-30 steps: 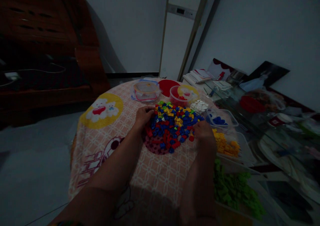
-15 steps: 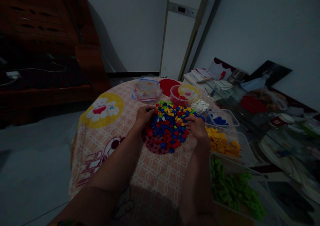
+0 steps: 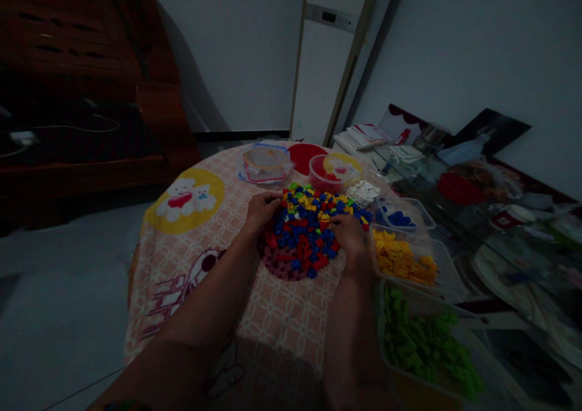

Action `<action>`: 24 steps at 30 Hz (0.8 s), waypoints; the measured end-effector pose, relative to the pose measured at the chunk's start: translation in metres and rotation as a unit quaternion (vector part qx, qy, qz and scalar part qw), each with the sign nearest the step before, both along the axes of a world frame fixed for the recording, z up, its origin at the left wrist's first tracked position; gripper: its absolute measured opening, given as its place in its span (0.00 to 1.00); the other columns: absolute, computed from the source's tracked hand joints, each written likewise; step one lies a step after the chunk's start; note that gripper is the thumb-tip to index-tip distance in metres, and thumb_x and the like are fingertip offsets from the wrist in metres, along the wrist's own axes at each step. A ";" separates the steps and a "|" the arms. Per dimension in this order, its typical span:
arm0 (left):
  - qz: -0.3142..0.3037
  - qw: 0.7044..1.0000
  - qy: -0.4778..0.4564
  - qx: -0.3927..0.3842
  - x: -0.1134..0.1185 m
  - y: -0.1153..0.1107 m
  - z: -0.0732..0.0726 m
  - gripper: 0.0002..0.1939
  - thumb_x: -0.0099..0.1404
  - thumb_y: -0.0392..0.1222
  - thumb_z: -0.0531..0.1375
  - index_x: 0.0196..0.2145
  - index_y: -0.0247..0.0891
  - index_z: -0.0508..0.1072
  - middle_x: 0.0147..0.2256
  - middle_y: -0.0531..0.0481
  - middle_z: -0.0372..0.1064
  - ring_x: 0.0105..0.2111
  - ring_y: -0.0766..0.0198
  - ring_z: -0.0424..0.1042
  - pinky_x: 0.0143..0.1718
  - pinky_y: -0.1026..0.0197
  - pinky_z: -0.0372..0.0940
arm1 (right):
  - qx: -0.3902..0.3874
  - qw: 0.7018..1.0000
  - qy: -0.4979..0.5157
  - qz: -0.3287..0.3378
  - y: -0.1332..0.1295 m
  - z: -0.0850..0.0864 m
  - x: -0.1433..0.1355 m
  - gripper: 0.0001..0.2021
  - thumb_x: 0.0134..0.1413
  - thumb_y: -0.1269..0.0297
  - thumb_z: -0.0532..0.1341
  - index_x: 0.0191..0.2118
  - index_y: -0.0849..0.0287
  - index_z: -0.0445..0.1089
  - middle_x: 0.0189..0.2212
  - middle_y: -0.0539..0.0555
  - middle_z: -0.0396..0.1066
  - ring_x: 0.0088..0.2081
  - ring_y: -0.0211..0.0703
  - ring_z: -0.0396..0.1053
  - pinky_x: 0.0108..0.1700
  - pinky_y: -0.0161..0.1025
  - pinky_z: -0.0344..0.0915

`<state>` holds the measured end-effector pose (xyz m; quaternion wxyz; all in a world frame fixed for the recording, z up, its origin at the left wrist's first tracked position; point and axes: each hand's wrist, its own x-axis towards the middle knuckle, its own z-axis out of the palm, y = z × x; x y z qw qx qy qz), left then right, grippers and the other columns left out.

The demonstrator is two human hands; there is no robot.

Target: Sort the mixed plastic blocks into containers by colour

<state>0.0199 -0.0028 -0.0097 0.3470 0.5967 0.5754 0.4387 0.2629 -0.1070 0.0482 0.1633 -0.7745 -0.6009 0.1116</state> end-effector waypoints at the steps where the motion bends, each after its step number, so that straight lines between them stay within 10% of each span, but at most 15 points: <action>1: 0.002 1.000 0.002 0.000 0.000 0.000 0.000 0.16 0.57 0.40 0.61 0.41 0.42 0.84 0.38 0.50 0.82 0.38 0.58 0.78 0.43 0.60 0.70 | -0.002 1.000 -0.011 0.002 0.001 -0.001 -0.002 0.11 0.56 0.67 0.64 0.44 0.53 0.82 0.47 0.55 0.81 0.50 0.46 0.76 0.52 0.36 0.67; 13: -0.002 1.000 -0.022 -0.014 0.001 -0.004 0.005 0.16 0.57 0.40 0.61 0.42 0.40 0.84 0.37 0.49 0.82 0.37 0.59 0.78 0.41 0.61 0.70 | -0.032 0.999 -0.009 -0.030 -0.002 0.011 -0.004 0.03 0.52 0.67 0.65 0.29 0.58 0.77 0.34 0.58 0.80 0.38 0.46 0.77 0.39 0.34 0.65; 24: -0.006 1.000 -0.016 -0.017 0.002 -0.003 0.005 0.17 0.57 0.41 0.60 0.42 0.40 0.84 0.38 0.48 0.82 0.37 0.58 0.78 0.39 0.62 0.70 | 0.146 0.968 -0.011 -0.203 -0.033 0.052 0.025 0.11 0.48 0.71 0.59 0.34 0.58 0.80 0.33 0.58 0.80 0.36 0.50 0.76 0.40 0.39 0.67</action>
